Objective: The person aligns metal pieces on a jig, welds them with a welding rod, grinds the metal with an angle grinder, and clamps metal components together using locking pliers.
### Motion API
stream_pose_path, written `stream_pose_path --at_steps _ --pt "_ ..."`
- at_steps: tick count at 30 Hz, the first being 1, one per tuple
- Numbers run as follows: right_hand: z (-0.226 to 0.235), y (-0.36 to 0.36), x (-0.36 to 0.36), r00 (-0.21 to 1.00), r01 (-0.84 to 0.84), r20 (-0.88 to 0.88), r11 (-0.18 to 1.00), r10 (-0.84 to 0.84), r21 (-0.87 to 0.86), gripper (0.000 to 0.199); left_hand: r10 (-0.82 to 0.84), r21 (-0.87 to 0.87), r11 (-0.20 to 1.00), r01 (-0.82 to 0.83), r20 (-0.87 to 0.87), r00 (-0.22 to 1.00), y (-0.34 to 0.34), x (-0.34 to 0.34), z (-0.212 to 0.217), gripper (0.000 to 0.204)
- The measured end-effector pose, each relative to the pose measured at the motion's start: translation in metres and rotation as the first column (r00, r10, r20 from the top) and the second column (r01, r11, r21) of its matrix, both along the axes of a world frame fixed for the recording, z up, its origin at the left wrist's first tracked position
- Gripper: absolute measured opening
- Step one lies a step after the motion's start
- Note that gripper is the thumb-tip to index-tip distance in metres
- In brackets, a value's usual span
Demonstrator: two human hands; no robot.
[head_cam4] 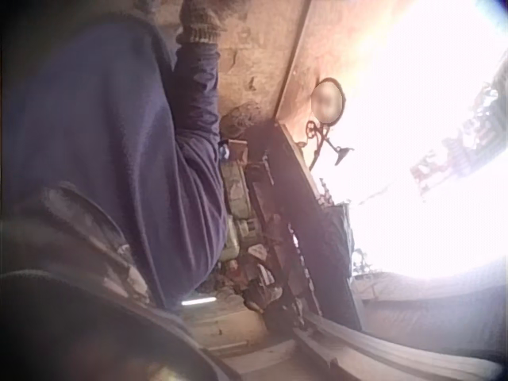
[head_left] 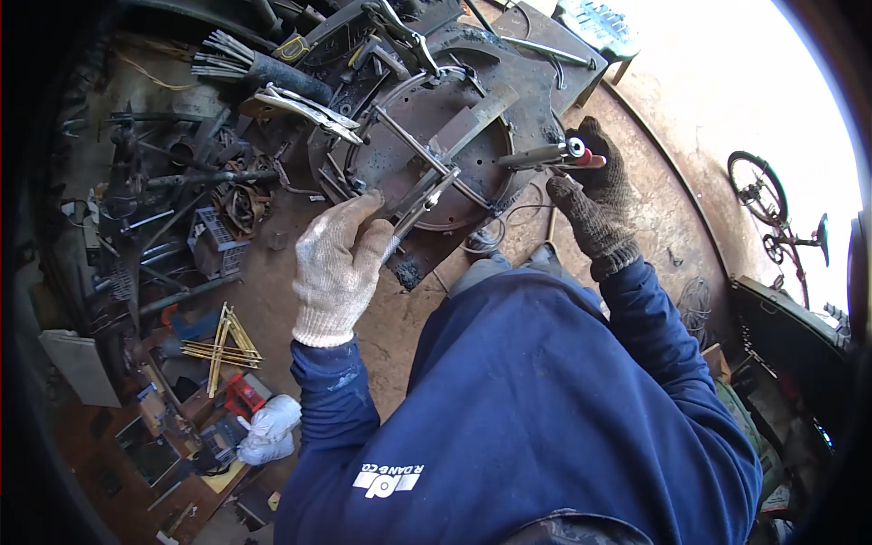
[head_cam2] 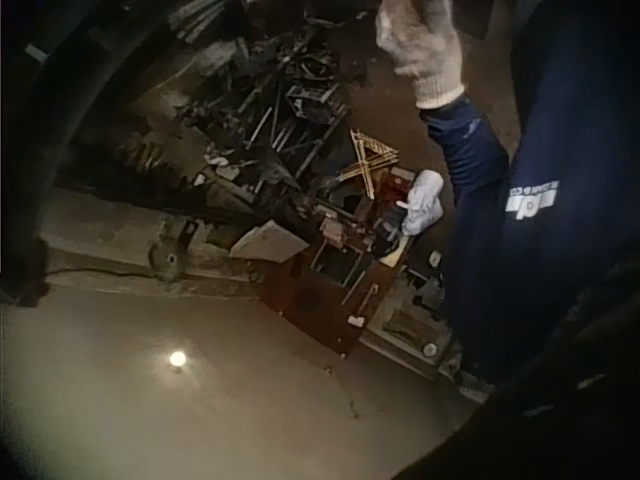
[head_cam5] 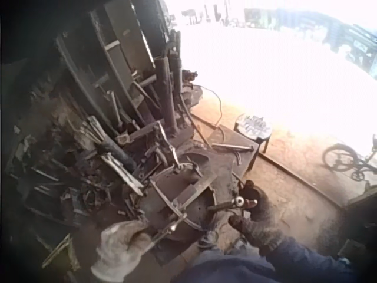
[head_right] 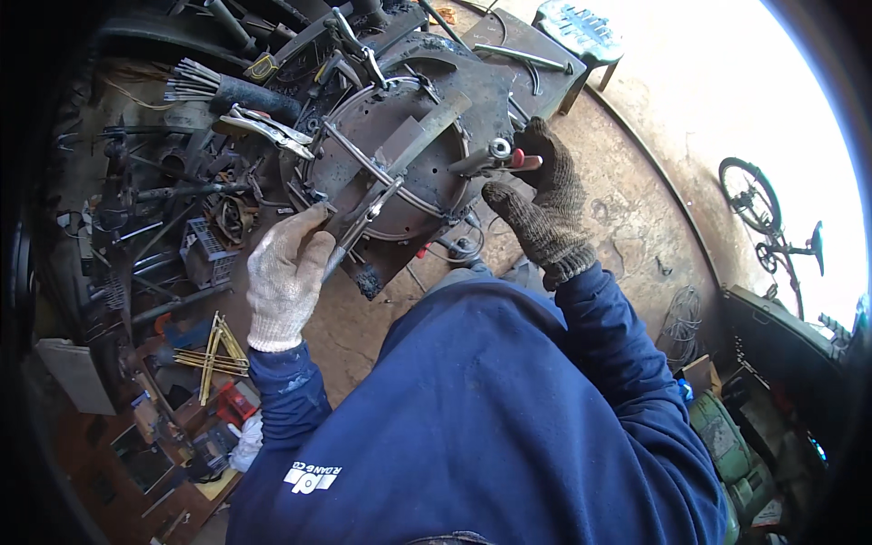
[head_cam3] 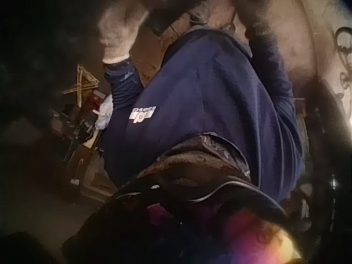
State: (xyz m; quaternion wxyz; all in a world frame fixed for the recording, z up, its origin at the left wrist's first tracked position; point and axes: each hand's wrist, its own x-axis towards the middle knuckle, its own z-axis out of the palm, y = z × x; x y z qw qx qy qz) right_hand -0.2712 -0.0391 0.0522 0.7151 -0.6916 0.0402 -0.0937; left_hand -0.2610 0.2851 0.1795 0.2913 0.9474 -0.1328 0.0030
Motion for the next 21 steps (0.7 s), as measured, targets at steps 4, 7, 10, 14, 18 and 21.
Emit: stream_pose_path --at_steps 4,7,10,14,18,21 --pt "0.010 0.006 0.007 0.999 0.002 -0.039 1.000 -0.001 0.024 0.082 0.021 -0.072 0.997 -0.023 -0.024 0.999 0.002 0.008 0.003 0.029" --pt "0.007 0.008 0.012 0.997 -0.029 -0.070 0.990 0.040 0.140 0.075 0.049 -0.118 0.992 -0.053 -0.041 0.998 0.002 0.008 -0.004 0.026" --pt "0.027 0.012 0.020 0.989 -0.090 -0.098 0.981 0.108 0.172 0.061 0.038 -0.122 0.992 -0.042 -0.034 0.999 0.000 0.005 -0.007 0.024" --pt "0.034 -0.003 0.034 0.952 -0.262 -0.137 0.961 0.273 0.092 0.062 0.064 -0.082 0.995 -0.065 -0.019 0.998 -0.009 0.004 -0.001 0.024" --pt "0.034 -0.029 0.048 0.863 -0.497 -0.155 0.864 0.481 -0.082 0.079 0.151 -0.004 0.989 -0.151 0.016 0.988 -0.026 0.000 -0.003 0.029" --pt "0.027 -0.066 0.054 0.814 -0.580 -0.077 0.810 0.575 -0.082 0.087 0.290 0.032 0.957 -0.290 0.000 0.957 -0.056 0.000 0.002 0.032"
